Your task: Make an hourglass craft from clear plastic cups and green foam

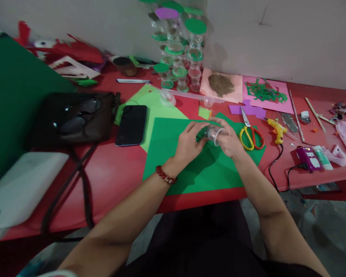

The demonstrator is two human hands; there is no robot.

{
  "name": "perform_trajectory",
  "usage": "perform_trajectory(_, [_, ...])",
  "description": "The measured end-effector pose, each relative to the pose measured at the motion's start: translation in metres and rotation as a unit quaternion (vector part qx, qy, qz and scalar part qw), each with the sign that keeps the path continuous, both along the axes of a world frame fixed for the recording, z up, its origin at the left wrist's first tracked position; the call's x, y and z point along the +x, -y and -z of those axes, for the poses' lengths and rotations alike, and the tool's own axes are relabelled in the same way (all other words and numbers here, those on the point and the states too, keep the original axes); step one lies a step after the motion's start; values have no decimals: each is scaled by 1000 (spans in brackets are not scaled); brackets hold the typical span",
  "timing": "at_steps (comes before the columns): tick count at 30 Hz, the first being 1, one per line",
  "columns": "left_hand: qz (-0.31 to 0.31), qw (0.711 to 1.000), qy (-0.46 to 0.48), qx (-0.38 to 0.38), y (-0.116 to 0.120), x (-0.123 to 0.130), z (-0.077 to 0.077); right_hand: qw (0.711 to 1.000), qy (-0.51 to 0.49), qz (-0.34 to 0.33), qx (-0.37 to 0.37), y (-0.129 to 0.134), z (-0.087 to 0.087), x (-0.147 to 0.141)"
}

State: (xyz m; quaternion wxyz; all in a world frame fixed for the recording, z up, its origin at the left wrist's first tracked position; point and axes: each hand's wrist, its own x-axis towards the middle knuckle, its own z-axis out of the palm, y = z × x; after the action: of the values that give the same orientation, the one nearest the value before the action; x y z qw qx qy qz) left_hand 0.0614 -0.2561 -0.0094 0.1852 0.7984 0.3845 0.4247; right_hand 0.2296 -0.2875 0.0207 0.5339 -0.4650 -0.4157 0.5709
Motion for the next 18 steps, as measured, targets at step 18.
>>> perform_trajectory(18, [-8,1000,-5,1,-2,0,2,997,46,33,43,1,7,-6])
